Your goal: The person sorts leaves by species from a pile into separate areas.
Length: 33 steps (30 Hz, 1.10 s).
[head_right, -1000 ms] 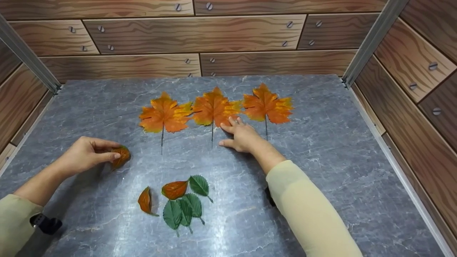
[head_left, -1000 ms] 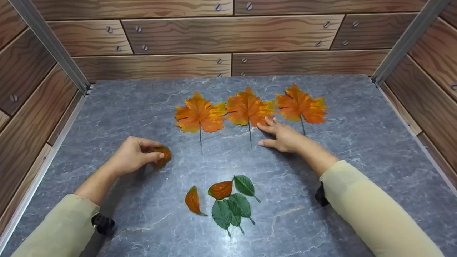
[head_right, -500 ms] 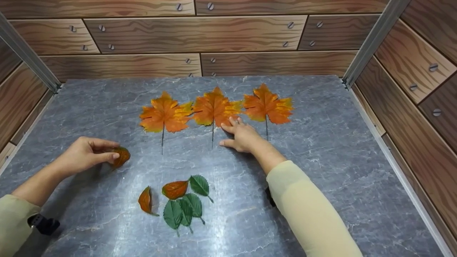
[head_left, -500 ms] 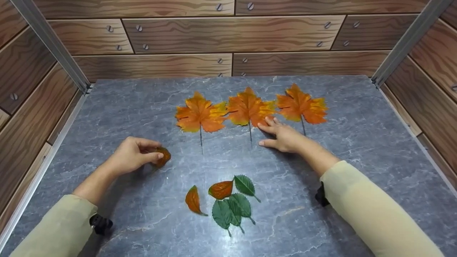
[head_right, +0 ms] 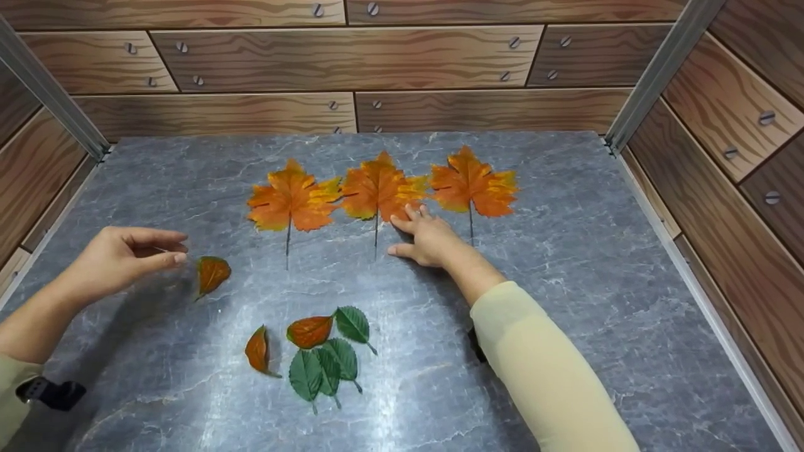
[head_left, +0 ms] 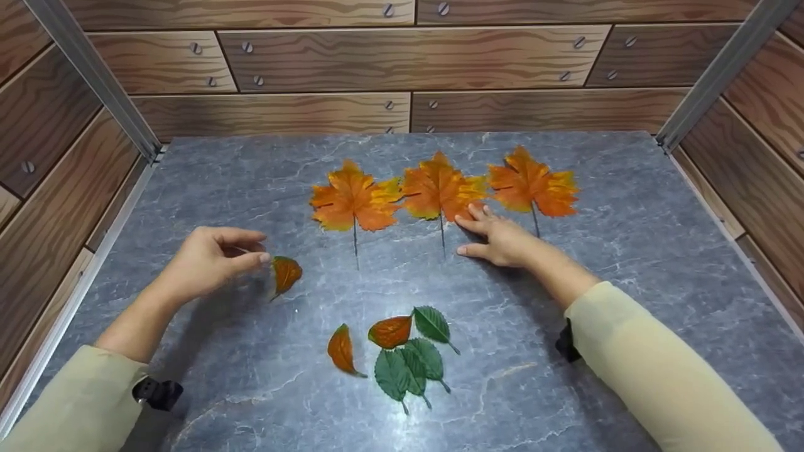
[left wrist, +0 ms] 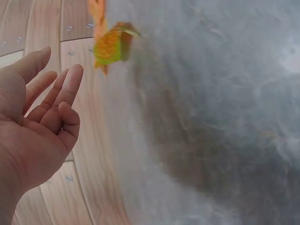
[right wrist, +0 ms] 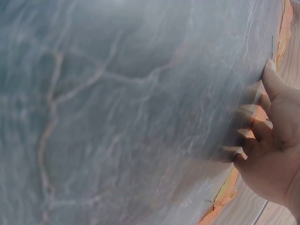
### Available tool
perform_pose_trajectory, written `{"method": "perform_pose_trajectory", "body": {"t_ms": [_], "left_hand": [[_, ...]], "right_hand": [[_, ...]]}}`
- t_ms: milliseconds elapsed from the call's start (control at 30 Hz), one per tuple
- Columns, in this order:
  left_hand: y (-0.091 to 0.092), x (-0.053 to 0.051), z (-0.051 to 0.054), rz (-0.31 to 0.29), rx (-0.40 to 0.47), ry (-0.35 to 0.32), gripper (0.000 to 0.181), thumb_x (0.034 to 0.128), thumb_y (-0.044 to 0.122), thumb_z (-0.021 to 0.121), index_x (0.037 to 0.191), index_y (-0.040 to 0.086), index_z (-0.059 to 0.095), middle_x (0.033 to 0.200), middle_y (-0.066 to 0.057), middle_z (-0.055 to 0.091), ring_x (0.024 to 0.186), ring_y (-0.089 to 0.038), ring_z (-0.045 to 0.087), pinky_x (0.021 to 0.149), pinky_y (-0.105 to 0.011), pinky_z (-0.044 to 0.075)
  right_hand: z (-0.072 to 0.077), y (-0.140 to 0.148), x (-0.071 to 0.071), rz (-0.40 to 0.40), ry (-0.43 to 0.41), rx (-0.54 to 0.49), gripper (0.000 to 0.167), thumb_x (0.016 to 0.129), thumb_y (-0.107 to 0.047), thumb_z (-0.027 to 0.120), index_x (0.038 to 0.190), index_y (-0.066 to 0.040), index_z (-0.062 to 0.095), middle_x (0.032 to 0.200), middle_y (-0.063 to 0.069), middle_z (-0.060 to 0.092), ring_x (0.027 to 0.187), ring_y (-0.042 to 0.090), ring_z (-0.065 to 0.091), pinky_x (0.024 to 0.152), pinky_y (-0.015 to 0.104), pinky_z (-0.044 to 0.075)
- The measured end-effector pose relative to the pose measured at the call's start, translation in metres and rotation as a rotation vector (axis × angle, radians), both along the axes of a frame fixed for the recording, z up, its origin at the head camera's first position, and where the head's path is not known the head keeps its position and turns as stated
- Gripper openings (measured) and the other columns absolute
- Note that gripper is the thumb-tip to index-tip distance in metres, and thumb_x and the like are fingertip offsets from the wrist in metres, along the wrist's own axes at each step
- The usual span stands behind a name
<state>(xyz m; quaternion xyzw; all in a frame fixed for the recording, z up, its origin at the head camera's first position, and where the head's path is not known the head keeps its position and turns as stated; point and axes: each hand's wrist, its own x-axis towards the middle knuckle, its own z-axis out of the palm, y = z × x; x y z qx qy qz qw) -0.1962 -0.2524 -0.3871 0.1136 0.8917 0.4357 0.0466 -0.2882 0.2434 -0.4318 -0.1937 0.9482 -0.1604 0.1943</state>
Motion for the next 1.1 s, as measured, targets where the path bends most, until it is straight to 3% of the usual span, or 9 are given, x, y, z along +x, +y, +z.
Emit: {"method": "perform_pose_trajectory", "body": {"t_ms": [167,367,600,867,1100], "left_hand": [[0.015,0.009,0.008,-0.045,0.043,0.011,0.037,0.0965,0.012,0.080,0.129,-0.004,0.074,0.112,-0.017,0.078,0.094,-0.017,0.075,0.077,-0.023,0.061],[0.035,0.021,0.008,-0.150,0.073,0.006,0.037,0.0943,0.010,0.082,0.127,-0.004,0.075,0.106,-0.013,0.080,0.088,-0.018,0.075,0.073,-0.025,0.062],[0.056,0.028,-0.002,-0.308,0.075,-0.030,0.040,0.0941,0.014,0.083,0.129,-0.002,0.075,0.115,-0.017,0.078,0.096,-0.020,0.075,0.080,-0.028,0.062],[0.079,0.031,-0.017,-0.511,0.030,-0.104,0.039,0.0942,0.018,0.084,0.130,0.005,0.076,0.126,-0.013,0.075,0.110,-0.027,0.074,0.083,-0.032,0.059],[0.088,0.030,-0.028,-0.600,0.014,-0.163,0.041,0.0931,0.019,0.085,0.132,0.009,0.077,0.133,-0.003,0.073,0.125,-0.026,0.066,0.092,-0.043,0.057]], "right_hand": [[0.000,0.001,0.000,0.005,-0.002,-0.004,0.077,0.107,-0.050,0.061,0.170,-0.022,0.026,0.177,0.012,0.003,0.162,0.040,-0.001,0.126,0.066,0.005],[-0.002,0.001,0.000,0.013,0.011,-0.008,0.077,0.107,-0.050,0.061,0.169,-0.021,0.026,0.177,0.014,0.004,0.161,0.042,0.000,0.126,0.066,0.006],[-0.002,0.000,0.000,0.011,0.013,-0.014,0.078,0.106,-0.052,0.061,0.169,-0.020,0.027,0.177,0.014,0.005,0.161,0.042,-0.001,0.126,0.067,0.005],[-0.001,0.001,-0.001,0.009,0.005,-0.003,0.079,0.106,-0.053,0.060,0.170,-0.021,0.026,0.177,0.013,0.003,0.161,0.043,-0.001,0.125,0.068,0.005],[-0.001,0.001,-0.001,0.007,-0.004,-0.011,0.079,0.107,-0.052,0.060,0.170,-0.020,0.026,0.177,0.013,0.003,0.161,0.042,-0.002,0.125,0.067,0.004]]}}
